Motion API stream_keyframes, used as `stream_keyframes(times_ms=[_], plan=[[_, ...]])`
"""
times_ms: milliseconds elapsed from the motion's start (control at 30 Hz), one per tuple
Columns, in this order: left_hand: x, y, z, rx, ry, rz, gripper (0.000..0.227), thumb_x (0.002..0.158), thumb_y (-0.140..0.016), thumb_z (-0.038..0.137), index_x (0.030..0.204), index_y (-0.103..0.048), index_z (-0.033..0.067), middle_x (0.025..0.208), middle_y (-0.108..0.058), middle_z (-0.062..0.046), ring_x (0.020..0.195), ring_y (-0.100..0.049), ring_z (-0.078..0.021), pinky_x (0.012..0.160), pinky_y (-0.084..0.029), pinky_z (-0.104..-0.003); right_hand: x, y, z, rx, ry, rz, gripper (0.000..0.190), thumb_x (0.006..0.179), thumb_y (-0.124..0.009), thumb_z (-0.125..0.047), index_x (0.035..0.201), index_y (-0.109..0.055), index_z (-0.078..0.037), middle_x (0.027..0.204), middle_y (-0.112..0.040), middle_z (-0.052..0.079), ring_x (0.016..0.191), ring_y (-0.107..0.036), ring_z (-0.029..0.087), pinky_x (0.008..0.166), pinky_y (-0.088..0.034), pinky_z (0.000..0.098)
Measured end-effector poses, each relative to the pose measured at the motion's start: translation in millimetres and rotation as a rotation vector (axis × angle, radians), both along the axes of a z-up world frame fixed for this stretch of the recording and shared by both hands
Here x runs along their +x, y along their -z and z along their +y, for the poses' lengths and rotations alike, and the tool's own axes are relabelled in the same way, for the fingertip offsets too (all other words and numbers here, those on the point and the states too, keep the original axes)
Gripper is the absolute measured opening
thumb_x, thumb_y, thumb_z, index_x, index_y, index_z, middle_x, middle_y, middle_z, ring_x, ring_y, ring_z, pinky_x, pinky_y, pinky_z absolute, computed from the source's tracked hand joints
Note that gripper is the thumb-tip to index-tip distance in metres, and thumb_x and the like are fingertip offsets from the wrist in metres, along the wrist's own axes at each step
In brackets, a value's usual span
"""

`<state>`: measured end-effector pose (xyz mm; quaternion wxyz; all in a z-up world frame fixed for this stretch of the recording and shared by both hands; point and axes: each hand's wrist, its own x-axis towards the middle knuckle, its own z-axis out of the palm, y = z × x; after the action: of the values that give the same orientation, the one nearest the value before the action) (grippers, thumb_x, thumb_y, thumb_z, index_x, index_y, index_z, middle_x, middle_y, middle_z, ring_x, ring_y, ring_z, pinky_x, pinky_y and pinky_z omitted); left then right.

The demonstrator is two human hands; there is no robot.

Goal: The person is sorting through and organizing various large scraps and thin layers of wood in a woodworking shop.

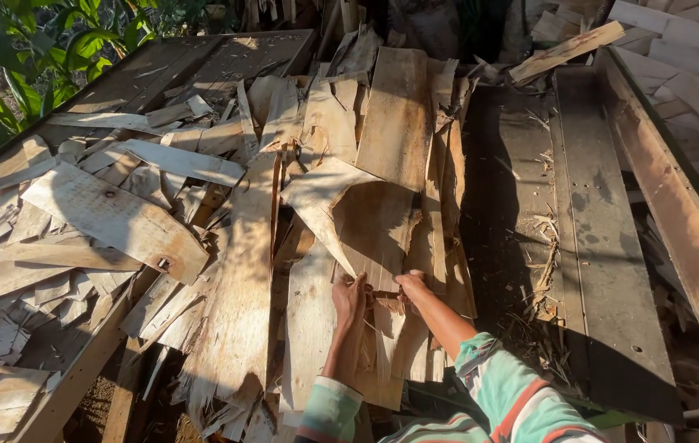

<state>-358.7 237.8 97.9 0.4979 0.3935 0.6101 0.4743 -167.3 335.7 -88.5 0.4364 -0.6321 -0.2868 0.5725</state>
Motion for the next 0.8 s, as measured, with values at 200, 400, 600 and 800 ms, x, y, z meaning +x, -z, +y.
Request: stream_keyframes(times_ms=[200, 400, 600, 800], plan=[[-85.0, -26.8, -6.0, 0.245, -0.201, -0.338, 0.033, 0.100, -0.061, 0.026, 0.110, -0.058, -0.0048, 0.085, -0.075, -0.020, 0.046, -0.057, -0.0181, 0.040, -0.047, -0.032, -16.0, -99.5, -16.9, -0.103, -0.029, 0.024, 0.025, 0.093, -0.069, -0.025, 0.113, -0.072, -0.011, 0.115, -0.060, 0.008, 0.092, -0.058, 0.021, 0.068, -0.058, 0.0345], [-113.7, -38.7, -34.6, 0.195, -0.306, -0.579, 0.077, 0.098, -0.040, 0.066, 0.138, -0.053, 0.0009, 0.124, -0.066, -0.025, 0.103, -0.064, -0.0335, 0.082, -0.055, -0.050, 17.9, -173.9, -52.6, 0.071, 0.081, 0.483, 0.034, 0.086, -0.075, -0.021, 0.117, -0.074, -0.009, 0.115, -0.065, -0.002, 0.092, -0.057, 0.012, 0.065, -0.052, 0.0263], [-24.7, -34.5, -78.3, 0.253, 0.186, -0.574, 0.103, 0.083, -0.044, 0.080, 0.159, -0.029, 0.0109, 0.165, -0.029, -0.022, 0.150, -0.035, -0.0419, 0.118, -0.036, -0.062, 57.4, -205.2, -145.8, 0.059, 0.145, 0.515, 0.035, 0.079, -0.079, -0.016, 0.111, -0.071, -0.005, 0.108, -0.067, 0.008, 0.089, -0.063, 0.019, 0.064, -0.056, 0.0300], [18.6, -31.7, -73.3, 0.133, 0.457, 0.275, 0.115, 0.075, -0.057, 0.084, 0.161, -0.022, 0.0168, 0.165, -0.024, -0.020, 0.152, -0.026, -0.0390, 0.119, -0.033, -0.060, 61.0, -201.3, -169.4, 0.016, 0.057, 0.230, 0.065, 0.076, -0.080, -0.013, 0.136, -0.053, -0.004, 0.128, -0.057, 0.015, 0.113, -0.058, 0.026, 0.089, -0.050, 0.0419]])
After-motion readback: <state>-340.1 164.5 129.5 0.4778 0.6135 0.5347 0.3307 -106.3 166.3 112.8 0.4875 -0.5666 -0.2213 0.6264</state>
